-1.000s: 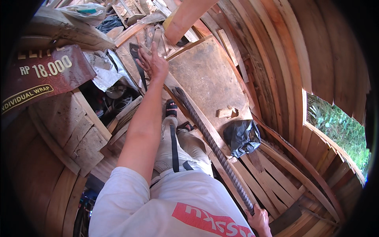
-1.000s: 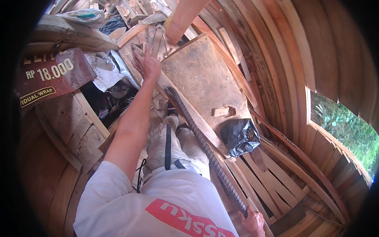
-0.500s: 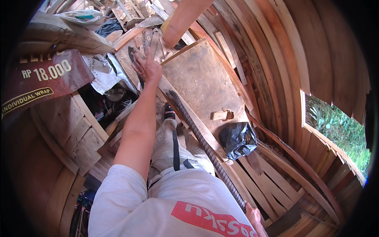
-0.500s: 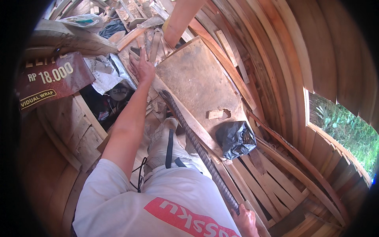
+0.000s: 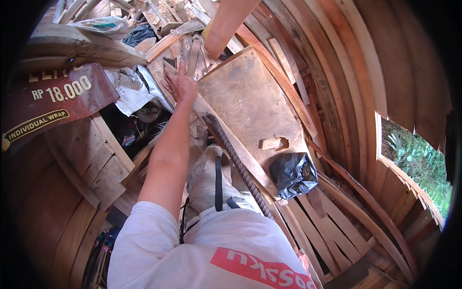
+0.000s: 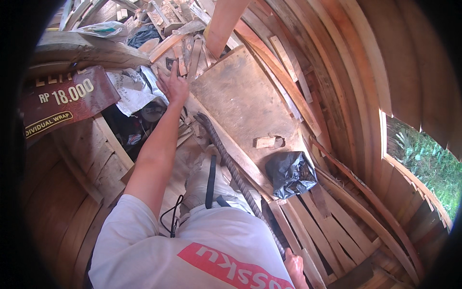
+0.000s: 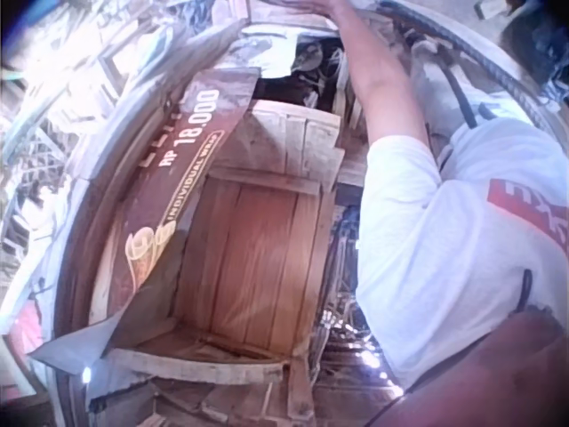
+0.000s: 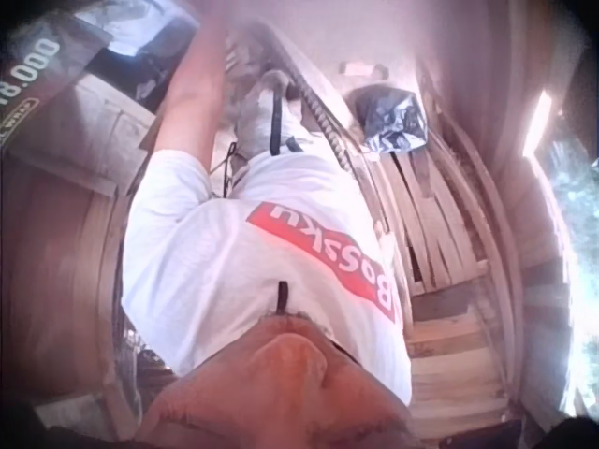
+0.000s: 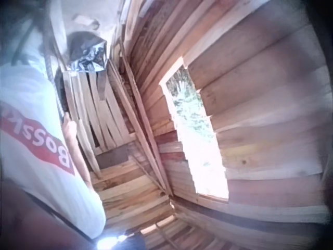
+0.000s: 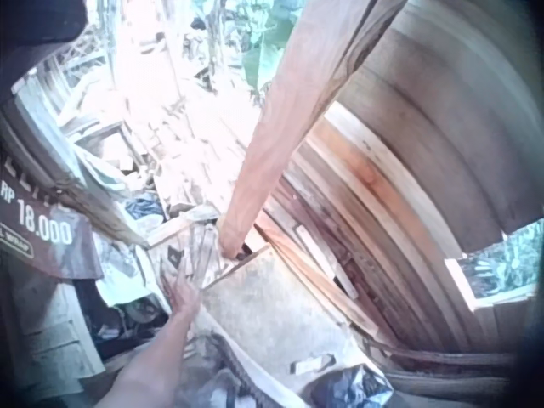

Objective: The person uses a long metal crowbar to pry apart wooden planks and beams in a cluttered, partially dismantled wooden structure. They repeatedly insert the tool into joints, lever the wood to break connections, and toss the separated pieces aside.

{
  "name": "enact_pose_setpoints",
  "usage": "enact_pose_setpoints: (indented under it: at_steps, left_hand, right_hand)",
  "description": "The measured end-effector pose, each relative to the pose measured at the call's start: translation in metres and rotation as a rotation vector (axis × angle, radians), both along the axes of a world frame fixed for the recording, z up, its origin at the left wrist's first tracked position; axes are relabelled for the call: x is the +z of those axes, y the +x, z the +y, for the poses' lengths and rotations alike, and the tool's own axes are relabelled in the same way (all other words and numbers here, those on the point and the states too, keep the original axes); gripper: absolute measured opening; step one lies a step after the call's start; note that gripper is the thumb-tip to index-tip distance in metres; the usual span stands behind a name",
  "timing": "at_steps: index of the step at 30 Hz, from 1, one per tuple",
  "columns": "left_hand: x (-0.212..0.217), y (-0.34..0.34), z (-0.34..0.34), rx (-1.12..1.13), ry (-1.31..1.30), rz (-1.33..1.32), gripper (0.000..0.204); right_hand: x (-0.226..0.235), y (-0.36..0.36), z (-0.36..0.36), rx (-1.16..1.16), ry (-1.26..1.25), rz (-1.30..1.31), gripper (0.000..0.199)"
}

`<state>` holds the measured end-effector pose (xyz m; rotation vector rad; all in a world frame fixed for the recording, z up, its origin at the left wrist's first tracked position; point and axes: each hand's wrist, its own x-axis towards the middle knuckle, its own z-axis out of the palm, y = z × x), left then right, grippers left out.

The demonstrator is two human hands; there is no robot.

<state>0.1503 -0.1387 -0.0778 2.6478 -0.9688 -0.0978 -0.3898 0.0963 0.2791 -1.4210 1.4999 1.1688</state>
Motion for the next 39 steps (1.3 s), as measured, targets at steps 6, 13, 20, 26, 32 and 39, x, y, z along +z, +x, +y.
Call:
enact_pose_setpoints:
  at_steps: [6,13,20,26,32,39]
  left_hand:
    - [-0.001,0.008,0.01,0.033,0.026,-0.015,0.06]
    - [-0.008,0.004,0.003,0.001,0.013,-0.031,0.061]
    - [-0.001,0.004,0.005,0.006,0.038,-0.005,0.061]
    - [0.001,0.012,0.002,-0.009,0.041,-0.072,0.061]
    - [-0.007,0.008,0.004,0.011,0.065,-0.031,0.063]
    - [0.0,0.015,0.013,-0.1,0.022,-0.014,0.075]
  right_hand:
    - [-0.022,-0.004,-0.022,0.077,-0.065,-0.085,0.031]
    - [-0.07,-0.041,0.002,0.092,-0.207,-0.179,0.026]
    - [-0.12,-0.067,0.008,0.121,-0.192,-0.174,0.025]
    - [-0.184,-0.073,0.012,0.068,-0.292,-0.204,0.022]
    - [-0.2,-0.068,0.016,-0.04,-0.318,-0.161,0.018]
    - [-0.242,-0.074,0.034,-0.27,-0.332,-0.187,0.021]
